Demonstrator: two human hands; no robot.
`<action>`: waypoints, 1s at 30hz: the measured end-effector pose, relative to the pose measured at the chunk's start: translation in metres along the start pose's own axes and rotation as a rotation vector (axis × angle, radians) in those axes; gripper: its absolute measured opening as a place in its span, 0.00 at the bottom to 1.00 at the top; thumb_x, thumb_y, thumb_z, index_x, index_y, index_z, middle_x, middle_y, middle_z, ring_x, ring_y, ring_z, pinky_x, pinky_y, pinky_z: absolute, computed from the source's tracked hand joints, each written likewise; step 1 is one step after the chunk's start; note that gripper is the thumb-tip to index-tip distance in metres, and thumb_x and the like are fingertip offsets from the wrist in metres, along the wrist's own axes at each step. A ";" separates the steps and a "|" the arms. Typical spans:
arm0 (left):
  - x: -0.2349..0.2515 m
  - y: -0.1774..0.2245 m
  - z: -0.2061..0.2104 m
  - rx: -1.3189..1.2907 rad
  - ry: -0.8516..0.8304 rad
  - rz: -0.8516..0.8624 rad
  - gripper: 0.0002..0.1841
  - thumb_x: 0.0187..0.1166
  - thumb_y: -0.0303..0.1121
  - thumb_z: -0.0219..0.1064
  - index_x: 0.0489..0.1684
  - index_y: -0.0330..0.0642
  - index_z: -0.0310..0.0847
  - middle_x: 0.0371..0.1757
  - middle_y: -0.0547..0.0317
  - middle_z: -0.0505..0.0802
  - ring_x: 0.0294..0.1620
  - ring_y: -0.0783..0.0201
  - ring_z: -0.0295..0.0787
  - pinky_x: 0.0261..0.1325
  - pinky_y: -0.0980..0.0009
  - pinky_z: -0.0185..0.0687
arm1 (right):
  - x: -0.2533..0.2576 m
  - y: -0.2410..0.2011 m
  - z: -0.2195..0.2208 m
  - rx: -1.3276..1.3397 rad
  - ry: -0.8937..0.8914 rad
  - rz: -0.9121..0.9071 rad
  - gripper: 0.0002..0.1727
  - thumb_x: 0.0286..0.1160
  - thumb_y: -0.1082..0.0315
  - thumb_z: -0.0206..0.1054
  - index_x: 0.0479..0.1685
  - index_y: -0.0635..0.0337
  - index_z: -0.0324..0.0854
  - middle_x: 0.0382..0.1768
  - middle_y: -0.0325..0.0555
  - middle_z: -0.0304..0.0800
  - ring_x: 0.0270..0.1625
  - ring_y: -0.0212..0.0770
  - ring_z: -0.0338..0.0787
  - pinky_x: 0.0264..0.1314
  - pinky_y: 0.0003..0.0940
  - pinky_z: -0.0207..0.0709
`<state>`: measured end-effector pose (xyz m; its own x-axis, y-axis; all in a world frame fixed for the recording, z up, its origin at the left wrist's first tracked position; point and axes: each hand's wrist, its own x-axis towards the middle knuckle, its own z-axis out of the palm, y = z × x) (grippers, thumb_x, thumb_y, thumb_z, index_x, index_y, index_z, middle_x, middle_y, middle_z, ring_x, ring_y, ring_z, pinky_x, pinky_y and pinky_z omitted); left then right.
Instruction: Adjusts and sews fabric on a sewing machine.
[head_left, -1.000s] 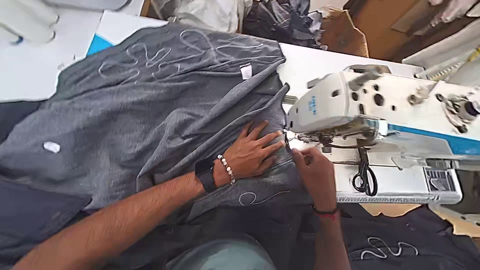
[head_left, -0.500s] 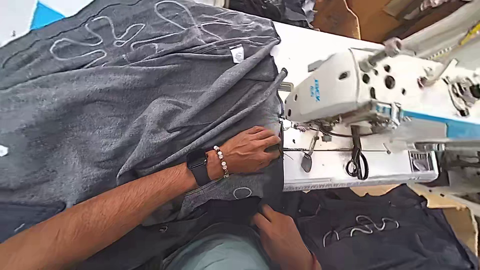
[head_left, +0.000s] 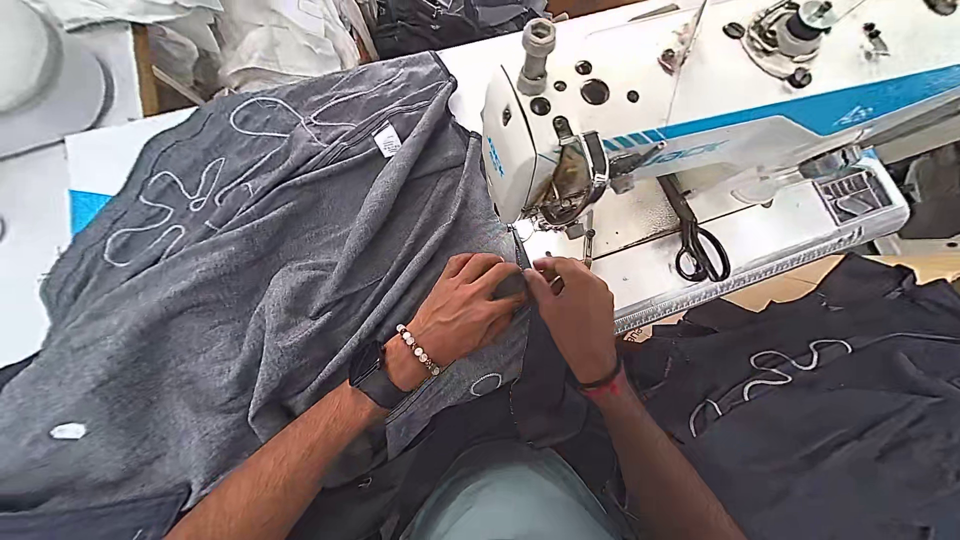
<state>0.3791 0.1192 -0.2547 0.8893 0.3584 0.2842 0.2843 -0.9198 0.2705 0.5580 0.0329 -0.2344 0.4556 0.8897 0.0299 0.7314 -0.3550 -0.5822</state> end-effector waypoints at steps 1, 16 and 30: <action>0.000 0.000 -0.001 -0.007 0.027 -0.016 0.15 0.85 0.41 0.59 0.55 0.60 0.94 0.67 0.59 0.91 0.75 0.52 0.80 0.77 0.49 0.70 | -0.001 -0.002 0.004 -0.032 0.007 0.020 0.13 0.78 0.49 0.70 0.47 0.45 0.94 0.35 0.36 0.92 0.33 0.39 0.89 0.35 0.46 0.83; 0.003 -0.004 0.010 0.123 0.014 -0.174 0.25 0.89 0.51 0.51 0.81 0.61 0.78 0.85 0.69 0.78 0.88 0.57 0.66 0.87 0.51 0.57 | -0.017 0.003 0.016 -0.196 0.135 -0.317 0.11 0.80 0.66 0.65 0.44 0.58 0.93 0.39 0.48 0.89 0.44 0.46 0.90 0.41 0.38 0.86; -0.005 0.004 0.012 0.033 0.031 -0.138 0.21 0.88 0.45 0.54 0.73 0.66 0.85 0.83 0.71 0.81 0.91 0.54 0.64 0.90 0.46 0.55 | -0.127 0.064 0.023 -0.055 0.437 -0.314 0.05 0.72 0.65 0.64 0.31 0.50 0.84 0.35 0.44 0.83 0.43 0.42 0.84 0.48 0.36 0.79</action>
<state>0.3800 0.1123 -0.2657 0.8297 0.4859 0.2746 0.4148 -0.8661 0.2791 0.5351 -0.0965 -0.2935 0.3713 0.7570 0.5377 0.8863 -0.1163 -0.4483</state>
